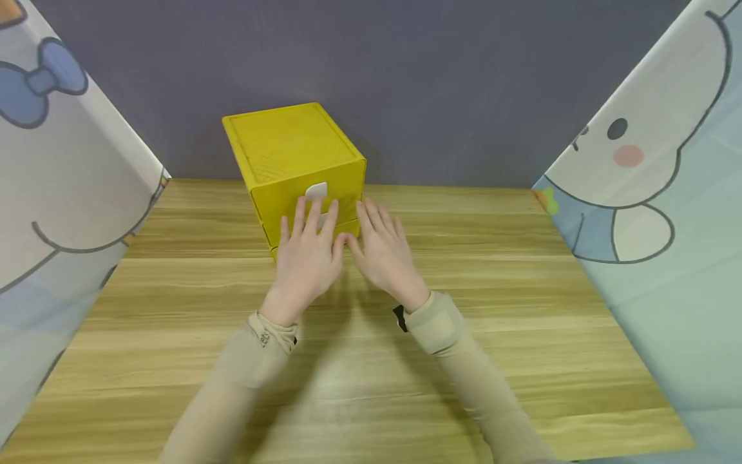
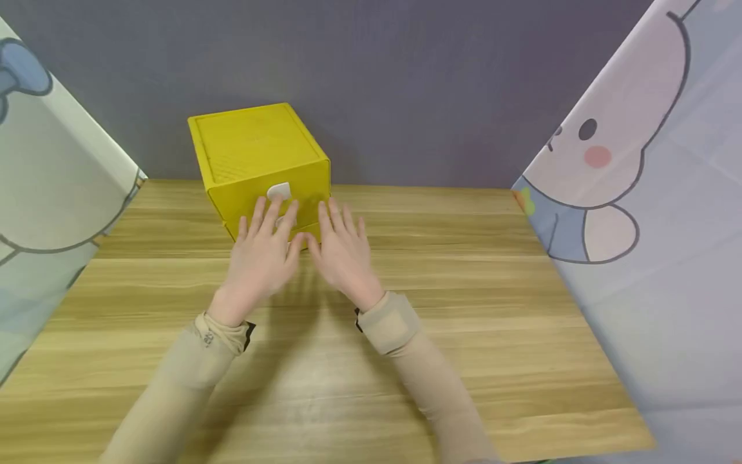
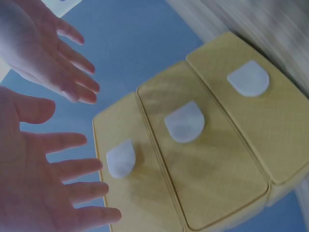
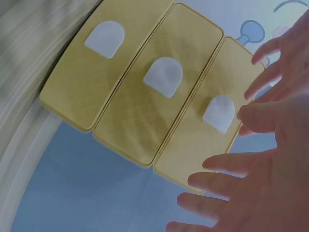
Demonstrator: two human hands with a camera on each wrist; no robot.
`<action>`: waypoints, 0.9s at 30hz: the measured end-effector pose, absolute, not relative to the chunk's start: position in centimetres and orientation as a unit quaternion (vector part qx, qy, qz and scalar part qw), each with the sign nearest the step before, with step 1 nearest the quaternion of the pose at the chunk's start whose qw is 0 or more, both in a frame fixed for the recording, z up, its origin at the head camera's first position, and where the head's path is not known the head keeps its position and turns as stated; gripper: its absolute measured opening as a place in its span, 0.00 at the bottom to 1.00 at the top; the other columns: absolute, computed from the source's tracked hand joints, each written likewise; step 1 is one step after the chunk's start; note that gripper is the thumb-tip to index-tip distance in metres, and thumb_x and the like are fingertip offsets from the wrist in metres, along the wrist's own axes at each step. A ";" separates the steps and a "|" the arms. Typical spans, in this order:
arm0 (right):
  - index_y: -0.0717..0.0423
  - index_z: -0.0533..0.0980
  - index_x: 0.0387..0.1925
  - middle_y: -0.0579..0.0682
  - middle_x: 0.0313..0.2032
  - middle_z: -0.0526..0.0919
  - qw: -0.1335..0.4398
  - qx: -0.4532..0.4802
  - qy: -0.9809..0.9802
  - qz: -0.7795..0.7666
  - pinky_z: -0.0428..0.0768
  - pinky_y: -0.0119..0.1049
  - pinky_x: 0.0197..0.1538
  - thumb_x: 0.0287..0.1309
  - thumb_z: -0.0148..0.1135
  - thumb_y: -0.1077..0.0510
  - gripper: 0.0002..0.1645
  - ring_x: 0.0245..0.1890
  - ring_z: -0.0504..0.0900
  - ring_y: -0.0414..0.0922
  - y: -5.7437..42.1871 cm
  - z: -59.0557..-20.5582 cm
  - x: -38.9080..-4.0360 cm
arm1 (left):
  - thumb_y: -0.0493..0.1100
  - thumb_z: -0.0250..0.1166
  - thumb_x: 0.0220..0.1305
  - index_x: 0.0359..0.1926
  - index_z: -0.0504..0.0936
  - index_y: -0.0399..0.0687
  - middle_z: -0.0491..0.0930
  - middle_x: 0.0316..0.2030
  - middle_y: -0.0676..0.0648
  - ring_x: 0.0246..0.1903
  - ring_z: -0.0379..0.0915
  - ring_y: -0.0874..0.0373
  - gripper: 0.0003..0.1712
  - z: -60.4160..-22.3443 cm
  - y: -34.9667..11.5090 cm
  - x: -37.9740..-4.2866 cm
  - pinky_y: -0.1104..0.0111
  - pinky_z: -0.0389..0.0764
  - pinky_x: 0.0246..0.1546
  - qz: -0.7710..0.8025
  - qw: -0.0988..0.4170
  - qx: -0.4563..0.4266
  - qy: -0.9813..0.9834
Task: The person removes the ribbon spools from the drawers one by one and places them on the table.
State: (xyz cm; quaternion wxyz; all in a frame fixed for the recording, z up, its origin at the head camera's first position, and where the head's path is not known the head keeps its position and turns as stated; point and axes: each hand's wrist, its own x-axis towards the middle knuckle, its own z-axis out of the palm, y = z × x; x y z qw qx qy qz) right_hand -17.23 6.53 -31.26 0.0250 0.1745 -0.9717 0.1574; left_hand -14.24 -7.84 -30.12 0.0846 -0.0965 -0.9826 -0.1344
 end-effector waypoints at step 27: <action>0.64 0.80 0.42 0.59 0.37 0.85 -0.041 0.069 -0.839 0.538 0.82 0.39 0.41 0.66 0.47 0.34 0.36 0.39 0.82 0.54 2.4 -31.0 -21.6 | 0.44 0.56 0.69 0.73 0.54 0.40 0.50 0.73 0.32 0.74 0.44 0.36 0.36 -29.3 -16.5 -16.3 0.36 0.54 0.69 -0.191 0.225 -0.114 -0.949</action>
